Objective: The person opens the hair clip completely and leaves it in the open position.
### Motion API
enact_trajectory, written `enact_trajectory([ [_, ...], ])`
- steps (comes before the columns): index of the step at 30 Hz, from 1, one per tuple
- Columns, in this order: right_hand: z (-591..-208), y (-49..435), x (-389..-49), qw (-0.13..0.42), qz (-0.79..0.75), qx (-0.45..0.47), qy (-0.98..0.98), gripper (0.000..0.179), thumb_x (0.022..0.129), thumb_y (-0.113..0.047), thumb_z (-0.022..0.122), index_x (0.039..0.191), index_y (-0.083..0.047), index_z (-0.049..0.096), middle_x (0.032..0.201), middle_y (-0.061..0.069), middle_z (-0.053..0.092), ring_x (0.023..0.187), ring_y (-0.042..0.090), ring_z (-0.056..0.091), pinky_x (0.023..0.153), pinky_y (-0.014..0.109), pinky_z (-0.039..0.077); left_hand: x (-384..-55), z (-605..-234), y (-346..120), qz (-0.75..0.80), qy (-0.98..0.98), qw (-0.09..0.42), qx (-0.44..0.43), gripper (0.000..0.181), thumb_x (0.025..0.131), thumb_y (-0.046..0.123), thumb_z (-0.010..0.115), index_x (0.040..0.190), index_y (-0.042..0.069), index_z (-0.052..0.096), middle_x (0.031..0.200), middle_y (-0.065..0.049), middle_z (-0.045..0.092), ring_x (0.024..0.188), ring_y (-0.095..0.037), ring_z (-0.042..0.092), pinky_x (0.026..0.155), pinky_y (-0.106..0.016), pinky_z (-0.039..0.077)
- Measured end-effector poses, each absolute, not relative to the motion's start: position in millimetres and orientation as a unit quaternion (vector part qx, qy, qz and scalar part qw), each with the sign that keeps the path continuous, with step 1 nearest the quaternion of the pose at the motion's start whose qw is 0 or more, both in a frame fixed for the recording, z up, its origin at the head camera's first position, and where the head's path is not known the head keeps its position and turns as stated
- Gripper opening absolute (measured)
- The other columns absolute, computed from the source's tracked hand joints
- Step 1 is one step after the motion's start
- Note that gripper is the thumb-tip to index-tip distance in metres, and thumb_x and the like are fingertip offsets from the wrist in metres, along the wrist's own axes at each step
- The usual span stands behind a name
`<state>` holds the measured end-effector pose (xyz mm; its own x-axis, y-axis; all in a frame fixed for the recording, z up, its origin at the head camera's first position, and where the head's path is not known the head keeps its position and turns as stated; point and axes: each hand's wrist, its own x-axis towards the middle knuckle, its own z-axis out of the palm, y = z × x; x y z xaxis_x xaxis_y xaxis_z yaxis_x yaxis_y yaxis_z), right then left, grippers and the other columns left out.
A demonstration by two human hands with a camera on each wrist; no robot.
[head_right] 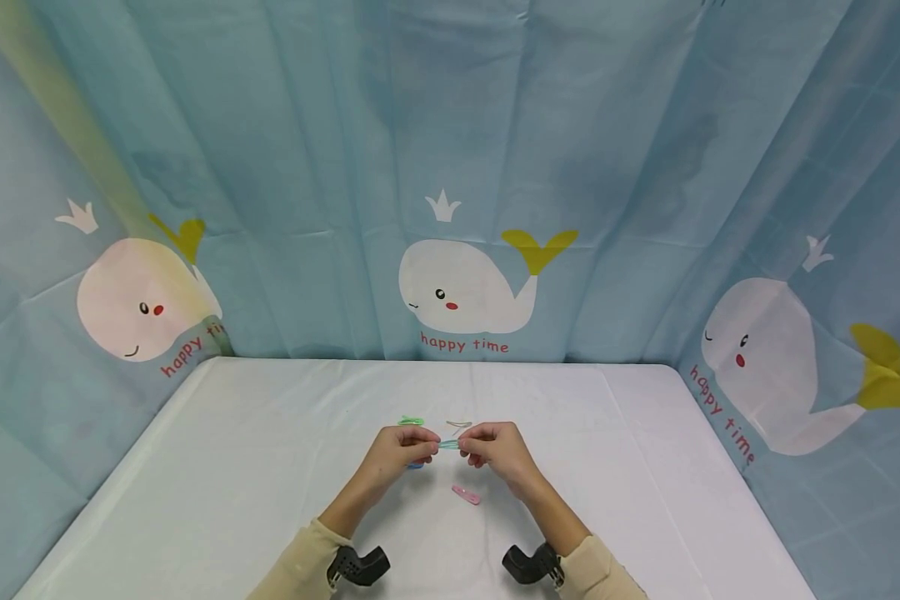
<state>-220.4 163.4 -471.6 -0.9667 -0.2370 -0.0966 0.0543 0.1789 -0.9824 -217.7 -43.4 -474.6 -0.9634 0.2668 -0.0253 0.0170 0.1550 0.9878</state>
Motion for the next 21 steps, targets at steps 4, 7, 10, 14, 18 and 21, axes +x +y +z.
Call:
enact_trajectory([
  [4, -472.0, 163.6, -219.7, 0.123, -0.641, -0.055, 0.756, 0.025, 0.091, -0.01, 0.066, 0.098, 0.013, 0.068, 0.076, 0.004, 0.069, 0.065, 0.013, 0.059, 0.063, 0.023, 0.053, -218.0, -475.5, -42.9, 0.646, 0.752, 0.1, 0.091, 0.017, 0.088, 0.013, 0.069, 0.096, -0.002, 0.071, 0.083, -0.004, 0.07, 0.072, -0.011, 0.061, 0.076, -0.043, 0.053],
  [7, -472.4, 163.7, -219.8, 0.125, -0.643, -0.058, 0.754, 0.025, 0.091, -0.011, 0.065, 0.099, 0.013, 0.068, 0.077, 0.003, 0.069, 0.065, 0.012, 0.059, 0.063, 0.023, 0.053, -218.0, -476.0, -43.2, 0.643, 0.754, 0.098, 0.09, 0.019, 0.088, 0.013, 0.069, 0.099, -0.003, 0.071, 0.083, -0.006, 0.07, 0.072, -0.01, 0.061, 0.075, -0.042, 0.054],
  [10, -473.0, 163.6, -220.4, 0.122, -0.643, -0.063, 0.753, 0.025, 0.092, -0.011, 0.065, 0.099, 0.013, 0.068, 0.077, 0.003, 0.069, 0.065, 0.012, 0.059, 0.063, 0.023, 0.053, -217.5, -476.0, -43.6, 0.641, 0.756, 0.096, 0.092, 0.022, 0.088, 0.013, 0.068, 0.103, -0.003, 0.071, 0.086, -0.008, 0.071, 0.072, -0.01, 0.061, 0.074, -0.041, 0.054],
  [14, -473.4, 163.6, -220.7, 0.119, -0.643, -0.062, 0.754, 0.026, 0.092, -0.011, 0.065, 0.099, 0.013, 0.068, 0.077, 0.003, 0.069, 0.065, 0.012, 0.059, 0.064, 0.023, 0.053, -217.5, -475.6, -43.0, 0.641, 0.756, 0.097, 0.094, 0.021, 0.088, 0.013, 0.069, 0.101, -0.002, 0.073, 0.089, -0.01, 0.072, 0.073, -0.01, 0.061, 0.076, -0.043, 0.054],
  [18, -473.2, 163.4, -220.6, 0.118, -0.644, -0.058, 0.753, 0.026, 0.091, -0.012, 0.067, 0.099, 0.013, 0.068, 0.076, 0.002, 0.069, 0.065, 0.013, 0.059, 0.064, 0.023, 0.053, -218.3, -475.8, -42.0, 0.641, 0.756, 0.097, 0.093, 0.018, 0.088, 0.014, 0.069, 0.098, -0.001, 0.074, 0.09, -0.012, 0.072, 0.073, -0.011, 0.061, 0.077, -0.045, 0.054],
  [21, -472.7, 163.0, -220.5, 0.116, -0.647, -0.06, 0.751, 0.026, 0.09, -0.011, 0.067, 0.099, 0.013, 0.068, 0.076, 0.001, 0.068, 0.065, 0.012, 0.059, 0.064, 0.023, 0.053, -218.4, -475.7, -41.7, 0.64, 0.756, 0.096, 0.093, 0.018, 0.088, 0.014, 0.069, 0.098, 0.0, 0.074, 0.09, -0.013, 0.072, 0.073, -0.011, 0.061, 0.077, -0.043, 0.054],
])
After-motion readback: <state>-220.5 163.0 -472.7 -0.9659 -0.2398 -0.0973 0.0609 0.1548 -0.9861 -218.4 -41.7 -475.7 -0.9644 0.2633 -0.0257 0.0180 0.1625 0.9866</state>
